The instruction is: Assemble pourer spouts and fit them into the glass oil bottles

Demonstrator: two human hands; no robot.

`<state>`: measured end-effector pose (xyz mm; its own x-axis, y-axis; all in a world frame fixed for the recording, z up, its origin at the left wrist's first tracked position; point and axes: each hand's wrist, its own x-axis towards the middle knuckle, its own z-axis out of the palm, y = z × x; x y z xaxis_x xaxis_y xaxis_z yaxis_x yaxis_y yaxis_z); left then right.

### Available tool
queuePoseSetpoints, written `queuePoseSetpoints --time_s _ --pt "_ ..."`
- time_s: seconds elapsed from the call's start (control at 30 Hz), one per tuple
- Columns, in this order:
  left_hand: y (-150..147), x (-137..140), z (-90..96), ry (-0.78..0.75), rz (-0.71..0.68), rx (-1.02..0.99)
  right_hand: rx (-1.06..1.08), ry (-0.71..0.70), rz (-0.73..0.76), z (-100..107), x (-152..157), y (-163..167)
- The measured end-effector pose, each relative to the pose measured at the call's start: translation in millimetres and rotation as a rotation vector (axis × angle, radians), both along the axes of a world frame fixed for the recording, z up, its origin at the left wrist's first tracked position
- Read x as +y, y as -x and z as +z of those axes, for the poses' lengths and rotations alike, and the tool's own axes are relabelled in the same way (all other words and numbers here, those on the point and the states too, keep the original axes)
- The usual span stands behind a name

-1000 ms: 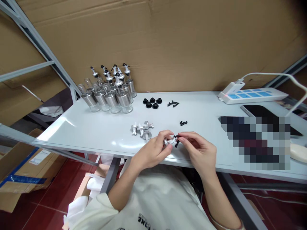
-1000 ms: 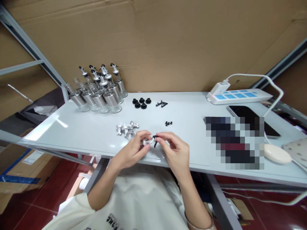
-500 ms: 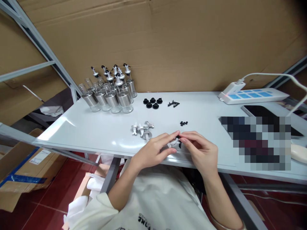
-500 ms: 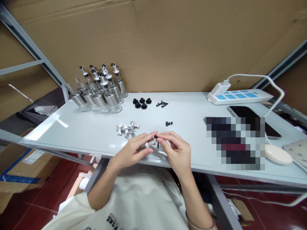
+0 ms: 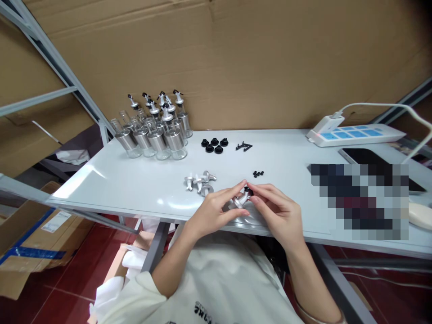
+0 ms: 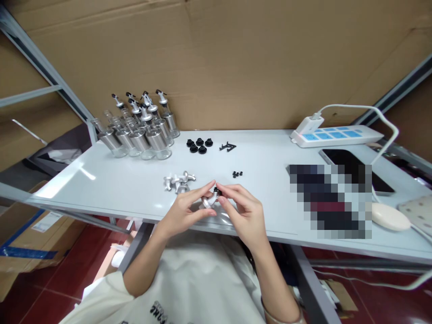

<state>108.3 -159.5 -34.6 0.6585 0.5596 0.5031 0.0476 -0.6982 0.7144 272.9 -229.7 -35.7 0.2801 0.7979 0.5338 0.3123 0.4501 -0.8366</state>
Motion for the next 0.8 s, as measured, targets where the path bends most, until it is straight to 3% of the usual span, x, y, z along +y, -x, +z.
queuePoseSetpoints --time_s 0.37,0.8 --pt "1.1 -1.7 3.3 0.054 0.008 0.061 -0.043 0.032 -0.106 -3.6 1.7 2.8" --pt "0.7 -1.8 6.1 0.059 0.015 -0.011 -0.174 -0.037 -0.037 -7.9 1.2 1.4"
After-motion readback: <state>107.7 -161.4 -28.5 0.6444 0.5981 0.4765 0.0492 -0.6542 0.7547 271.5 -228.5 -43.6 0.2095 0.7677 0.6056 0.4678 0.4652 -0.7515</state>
